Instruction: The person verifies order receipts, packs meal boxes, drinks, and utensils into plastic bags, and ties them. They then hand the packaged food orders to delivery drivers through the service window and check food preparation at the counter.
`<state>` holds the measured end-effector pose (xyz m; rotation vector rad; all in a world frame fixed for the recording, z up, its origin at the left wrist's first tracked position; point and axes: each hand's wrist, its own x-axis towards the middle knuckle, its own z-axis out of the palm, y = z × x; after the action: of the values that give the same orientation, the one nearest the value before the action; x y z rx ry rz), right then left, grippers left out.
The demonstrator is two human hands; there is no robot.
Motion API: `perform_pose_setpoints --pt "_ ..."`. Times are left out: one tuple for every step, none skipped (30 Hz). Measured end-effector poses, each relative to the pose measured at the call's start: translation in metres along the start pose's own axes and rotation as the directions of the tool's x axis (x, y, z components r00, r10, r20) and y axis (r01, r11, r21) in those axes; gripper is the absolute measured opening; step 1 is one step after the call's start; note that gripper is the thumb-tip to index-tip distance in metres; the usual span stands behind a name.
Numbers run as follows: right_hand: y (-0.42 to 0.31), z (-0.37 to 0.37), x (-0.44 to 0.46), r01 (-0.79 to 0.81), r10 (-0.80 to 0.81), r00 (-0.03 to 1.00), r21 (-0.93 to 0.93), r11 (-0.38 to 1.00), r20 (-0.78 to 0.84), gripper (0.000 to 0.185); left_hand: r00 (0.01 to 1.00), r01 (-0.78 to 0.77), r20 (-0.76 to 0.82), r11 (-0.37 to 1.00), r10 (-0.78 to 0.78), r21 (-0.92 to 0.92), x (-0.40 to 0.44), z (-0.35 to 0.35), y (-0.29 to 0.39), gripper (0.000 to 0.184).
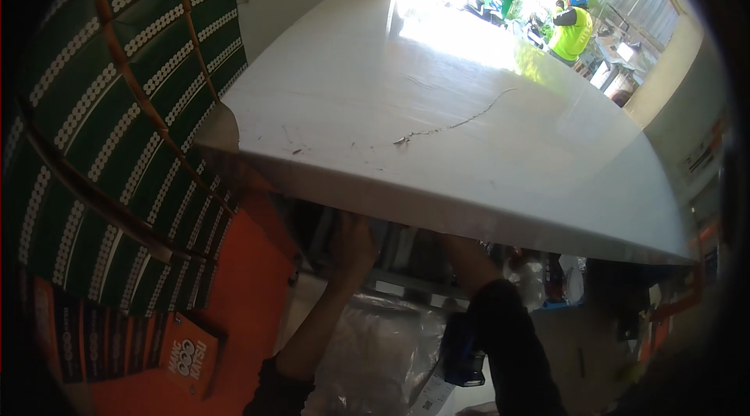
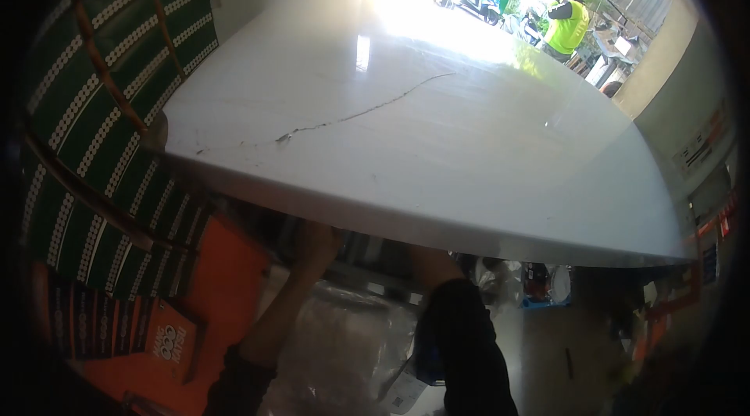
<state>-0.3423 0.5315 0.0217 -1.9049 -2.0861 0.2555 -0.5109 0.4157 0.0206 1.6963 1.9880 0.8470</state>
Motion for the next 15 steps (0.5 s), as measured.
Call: perform_pose_setpoints --pt "0.0 0.001 0.0 -0.004 0.004 1.0 -0.001 1.0 0.001 0.019 0.994 -0.061 -0.089 0.998 0.061 0.002 0.001 0.005 -0.002 0.048" --pt "-0.002 0.001 -0.001 -0.004 0.004 1.0 0.004 1.0 0.001 0.019 0.977 -0.12 -0.175 0.993 0.121 0.015 0.002 0.008 -0.005 0.049" --pt "-0.002 0.0 -0.001 -0.005 0.005 1.0 0.014 1.0 0.002 0.019 0.977 -0.115 -0.18 0.993 0.115 0.014 0.003 0.01 -0.01 0.049" --pt "-0.004 -0.001 -0.001 0.0 0.0 1.0 0.014 1.0 0.004 0.019 0.977 -0.118 -0.168 0.991 0.128 0.069 0.006 0.012 -0.014 0.05" --pt "-0.003 -0.001 -0.001 -0.003 0.003 1.0 0.019 1.0 0.003 0.02 0.978 -0.125 -0.151 0.984 0.143 0.124 0.006 0.011 -0.014 0.052" --pt "-0.002 -0.002 0.0 -0.008 0.008 1.0 0.024 1.0 -0.003 0.02 0.977 -0.127 -0.155 0.984 0.145 0.125 0.004 0.01 -0.013 0.052" --pt "-0.003 -0.001 0.0 -0.007 0.008 1.0 0.026 1.0 -0.008 0.02 0.976 -0.132 -0.16 0.985 0.148 0.108 0.0 0.008 -0.011 0.052" --pt "-0.003 0.003 0.003 -0.012 0.012 1.0 0.019 1.0 -0.02 0.02 0.974 -0.14 -0.168 0.986 0.154 0.092 -0.002 0.006 -0.008 0.053" --pt "-0.003 0.007 0.004 -0.013 0.013 1.0 0.012 1.0 -0.026 0.02 0.97 -0.15 -0.178 0.984 0.165 0.098 -0.002 0.007 -0.004 0.053" --pt "-0.003 0.011 0.005 -0.017 0.018 0.999 0.027 0.999 -0.032 0.02 0.985 -0.077 -0.142 0.989 0.095 0.123 -0.003 0.008 0.001 0.054" --pt "-0.003 0.011 0.007 -0.023 0.025 0.998 0.055 0.998 -0.052 0.02 0.994 -0.003 -0.103 0.988 0.019 0.157 -0.005 0.005 0.0 0.056" --pt "-0.006 0.003 0.007 -0.021 0.033 0.995 0.124 0.992 -0.091 0.02 0.994 0.0 -0.107 0.986 0.018 0.168 -0.005 -0.009 0.003 0.056" --pt "-0.002 -0.01 0.003 -0.024 0.057 0.99 0.245 0.969 -0.128 0.021 0.997 0.008 -0.072 0.996 -0.002 0.087 -0.007 -0.022 0.006 0.058" --pt "0.005 -0.031 -0.002 -0.036 0.116 0.98 0.432 0.901 -0.159 0.021 0.999 0.024 -0.028 1.0 -0.024 -0.002 -0.011 -0.03 0.009 0.06" --pt "0.009 -0.055 -0.01 -0.061 0.189 0.973 0.64 0.766 -0.132 0.021 0.999 0.039 -0.018 0.999 -0.039 -0.014 -0.014 -0.03 0.001 0.06"
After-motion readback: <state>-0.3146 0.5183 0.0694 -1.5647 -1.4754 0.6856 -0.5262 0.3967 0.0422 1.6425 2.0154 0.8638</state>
